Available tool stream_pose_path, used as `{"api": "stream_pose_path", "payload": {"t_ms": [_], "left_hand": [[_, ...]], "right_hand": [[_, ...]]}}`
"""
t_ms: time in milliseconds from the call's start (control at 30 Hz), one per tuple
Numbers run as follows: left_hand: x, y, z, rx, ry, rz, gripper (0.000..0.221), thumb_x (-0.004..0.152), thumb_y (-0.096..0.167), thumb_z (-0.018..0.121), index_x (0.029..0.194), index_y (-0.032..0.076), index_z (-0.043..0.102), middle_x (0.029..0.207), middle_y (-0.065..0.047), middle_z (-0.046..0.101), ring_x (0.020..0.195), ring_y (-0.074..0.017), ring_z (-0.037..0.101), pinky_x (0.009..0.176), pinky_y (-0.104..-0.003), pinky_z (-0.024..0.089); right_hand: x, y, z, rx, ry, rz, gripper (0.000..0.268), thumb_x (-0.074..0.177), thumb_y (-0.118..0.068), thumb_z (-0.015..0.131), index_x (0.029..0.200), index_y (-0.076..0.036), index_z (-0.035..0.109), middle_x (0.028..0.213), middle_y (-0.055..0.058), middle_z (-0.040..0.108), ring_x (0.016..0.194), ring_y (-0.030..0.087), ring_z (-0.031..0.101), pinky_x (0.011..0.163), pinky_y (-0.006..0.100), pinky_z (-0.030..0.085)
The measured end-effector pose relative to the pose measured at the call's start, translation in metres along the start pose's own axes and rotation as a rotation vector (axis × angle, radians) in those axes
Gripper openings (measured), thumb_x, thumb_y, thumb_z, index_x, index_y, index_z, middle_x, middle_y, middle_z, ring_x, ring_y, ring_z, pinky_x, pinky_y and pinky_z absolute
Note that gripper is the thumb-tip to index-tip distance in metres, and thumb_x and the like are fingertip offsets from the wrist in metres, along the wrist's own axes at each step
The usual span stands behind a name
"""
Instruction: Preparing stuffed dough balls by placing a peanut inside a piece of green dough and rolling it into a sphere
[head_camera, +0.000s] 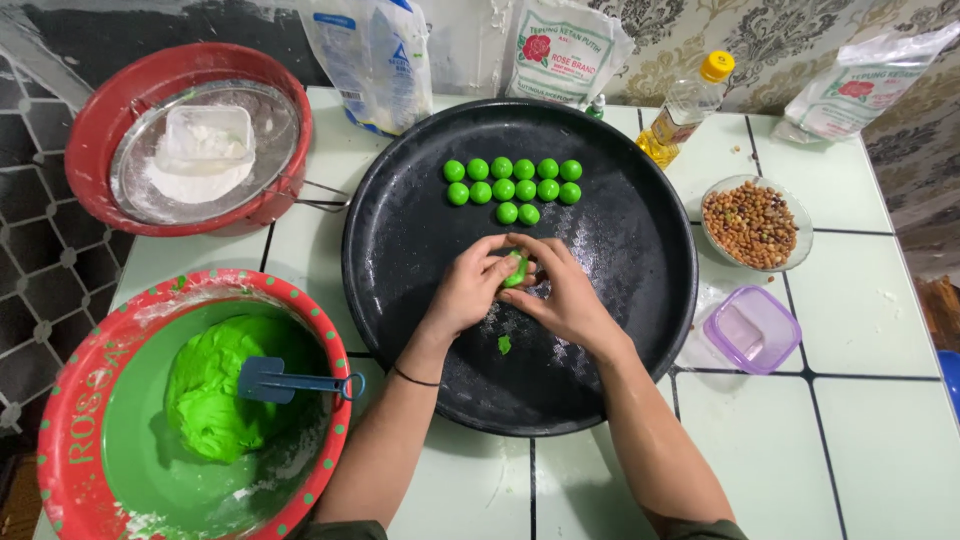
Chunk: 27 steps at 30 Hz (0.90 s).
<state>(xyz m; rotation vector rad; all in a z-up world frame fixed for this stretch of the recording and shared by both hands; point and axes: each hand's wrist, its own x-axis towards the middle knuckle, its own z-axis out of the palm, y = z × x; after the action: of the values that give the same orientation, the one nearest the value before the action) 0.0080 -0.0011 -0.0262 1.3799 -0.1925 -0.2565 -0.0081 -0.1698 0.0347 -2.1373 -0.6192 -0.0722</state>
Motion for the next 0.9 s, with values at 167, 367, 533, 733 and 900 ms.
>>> {"api": "stream_pose_path", "payload": {"t_ms": [167, 367, 533, 733, 900], "left_hand": [[-0.003, 0.015, 0.002, 0.021, 0.065, -0.048, 0.042, 0.106, 0.025, 0.058, 0.139, 0.001, 0.05, 0.109, -0.03, 0.071, 0.088, -0.033, 0.075, 0.08, -0.045, 0.062], [-0.019, 0.06, 0.003, 0.37, 0.062, -0.089, 0.045, 0.1, 0.028, 0.067, 0.134, 0.003, 0.053, 0.112, -0.028, 0.073, 0.087, -0.0331, 0.076, 0.077, -0.046, 0.065], [-0.019, 0.062, -0.004, 0.67, 0.162, 0.08, 0.035, 0.091, 0.034, 0.076, 0.112, 0.005, 0.073, 0.099, -0.023, 0.075, 0.095, -0.042, 0.073, 0.083, -0.049, 0.06], [0.002, 0.016, -0.021, 0.482, 0.195, 0.081, 0.02, 0.092, 0.02, 0.076, 0.111, 0.014, 0.073, 0.086, -0.015, 0.075, 0.081, -0.0323, 0.076, 0.069, -0.042, 0.061], [-0.001, 0.021, -0.013, 0.203, 0.132, 0.142, 0.015, 0.097, 0.016, 0.071, 0.103, 0.002, 0.068, 0.077, -0.016, 0.076, 0.062, -0.0192, 0.072, 0.058, -0.03, 0.062]], "right_hand": [[0.001, 0.009, 0.002, -0.086, 0.1, -0.098, 0.052, 0.083, -0.008, 0.082, 0.132, -0.004, 0.065, 0.112, 0.017, 0.067, 0.105, 0.038, 0.069, 0.084, 0.046, 0.059], [-0.002, 0.012, 0.01, -0.155, 0.179, -0.17, 0.046, 0.082, 0.001, 0.077, 0.126, -0.008, 0.07, 0.111, 0.01, 0.072, 0.103, 0.029, 0.068, 0.083, 0.038, 0.059], [-0.006, 0.024, 0.031, -0.117, 0.221, -0.091, 0.053, 0.079, -0.003, 0.081, 0.13, -0.01, 0.067, 0.103, 0.012, 0.073, 0.094, 0.033, 0.072, 0.079, 0.046, 0.06], [0.002, -0.008, 0.019, 0.032, 0.187, -0.01, 0.048, 0.085, -0.015, 0.081, 0.13, -0.006, 0.066, 0.102, 0.018, 0.068, 0.094, 0.038, 0.07, 0.083, 0.048, 0.059], [0.001, 0.021, 0.015, 0.073, 0.149, 0.119, 0.033, 0.091, -0.02, 0.077, 0.123, -0.012, 0.072, 0.088, 0.011, 0.072, 0.083, 0.029, 0.072, 0.078, 0.047, 0.057]]}}
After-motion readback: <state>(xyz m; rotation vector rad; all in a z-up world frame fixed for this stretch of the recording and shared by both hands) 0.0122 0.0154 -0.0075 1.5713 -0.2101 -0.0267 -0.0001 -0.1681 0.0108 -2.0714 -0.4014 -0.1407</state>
